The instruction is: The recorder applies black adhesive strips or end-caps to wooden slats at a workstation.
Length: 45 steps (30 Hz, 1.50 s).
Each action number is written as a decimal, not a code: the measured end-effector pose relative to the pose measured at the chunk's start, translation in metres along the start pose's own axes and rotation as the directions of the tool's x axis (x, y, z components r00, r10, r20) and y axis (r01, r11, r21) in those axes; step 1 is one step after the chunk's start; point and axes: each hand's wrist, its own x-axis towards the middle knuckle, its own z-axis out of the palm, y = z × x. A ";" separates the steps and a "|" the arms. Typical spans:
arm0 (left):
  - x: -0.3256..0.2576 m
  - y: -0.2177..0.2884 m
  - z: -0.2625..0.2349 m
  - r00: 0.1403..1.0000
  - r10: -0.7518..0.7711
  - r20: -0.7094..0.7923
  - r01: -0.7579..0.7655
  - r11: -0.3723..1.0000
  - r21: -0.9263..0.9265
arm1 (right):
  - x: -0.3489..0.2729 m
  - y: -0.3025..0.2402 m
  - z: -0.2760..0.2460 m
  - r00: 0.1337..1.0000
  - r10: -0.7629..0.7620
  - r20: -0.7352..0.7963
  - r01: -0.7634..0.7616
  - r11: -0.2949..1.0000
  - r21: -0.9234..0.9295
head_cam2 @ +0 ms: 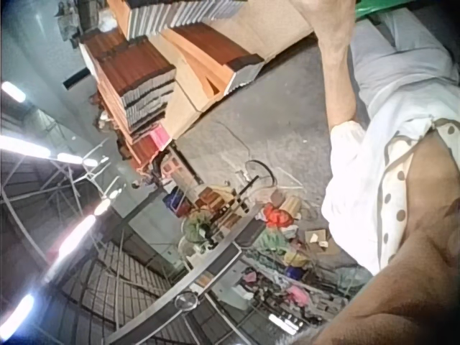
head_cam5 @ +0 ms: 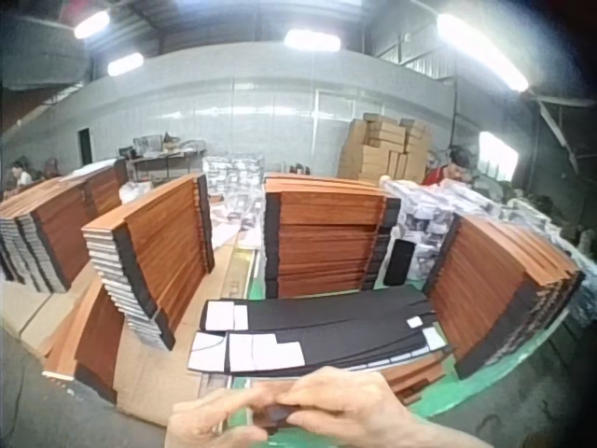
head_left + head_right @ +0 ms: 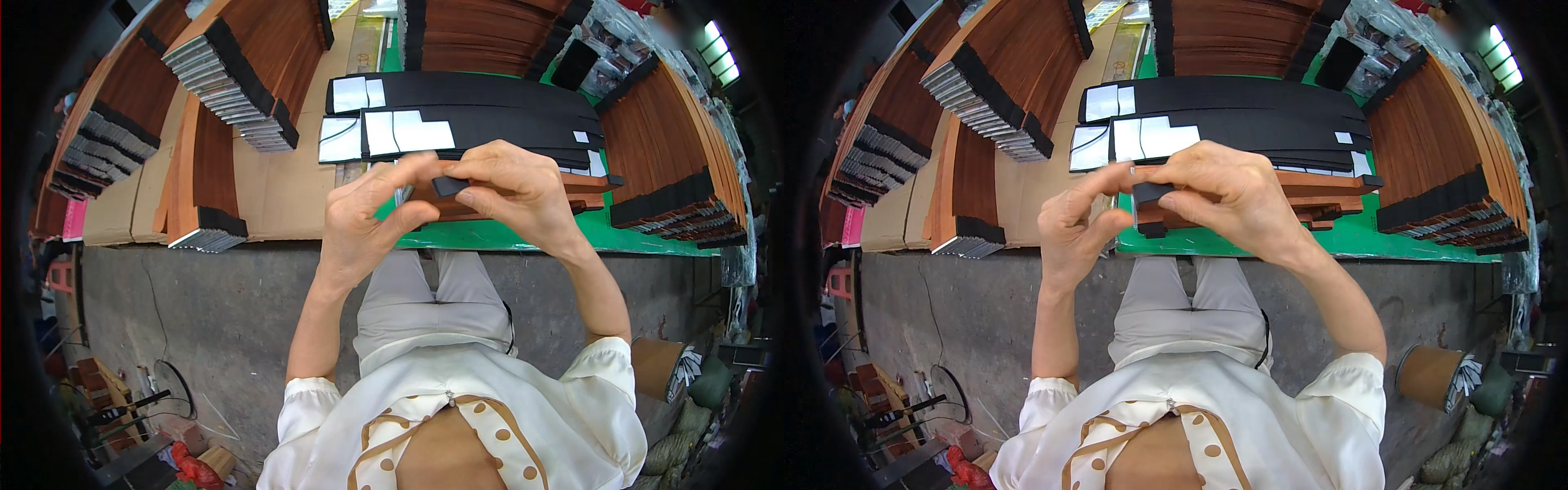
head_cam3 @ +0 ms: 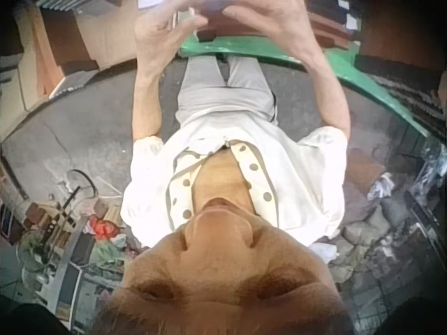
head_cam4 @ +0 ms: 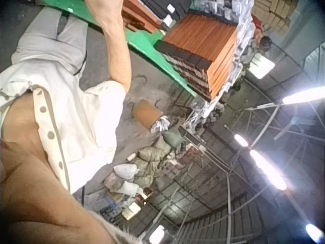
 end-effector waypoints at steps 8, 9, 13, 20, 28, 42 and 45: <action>-0.012 -0.034 0.010 0.970 -0.235 -0.060 0.241 0.961 0.134 | -0.001 0.026 0.011 0.973 0.229 0.007 -0.229 0.972 0.059; -0.012 -0.035 0.010 0.970 -0.236 -0.060 0.242 0.961 0.131 | 0.000 0.025 0.012 0.972 0.235 0.015 -0.235 0.971 0.045; -0.013 -0.040 0.013 0.963 -0.261 -0.069 0.267 0.959 0.094 | 0.000 0.024 0.017 0.983 0.185 0.001 -0.185 0.982 -0.038; -0.012 -0.039 0.014 0.965 -0.253 -0.073 0.258 0.962 0.087 | -0.001 0.029 0.023 0.987 0.155 -0.044 -0.157 0.987 -0.038; -0.012 -0.038 0.014 0.971 -0.225 -0.084 0.233 0.967 0.106 | -0.001 0.029 0.024 0.984 0.168 -0.058 -0.168 0.986 -0.009; -0.012 -0.042 0.015 0.970 -0.222 -0.095 0.232 0.967 0.108 | -0.006 0.032 0.026 0.979 0.163 -0.122 -0.158 0.986 0.054; -0.011 -0.039 0.015 0.969 -0.230 -0.089 0.239 0.965 0.109 | -0.005 0.031 0.028 0.976 0.172 -0.131 -0.168 0.985 0.041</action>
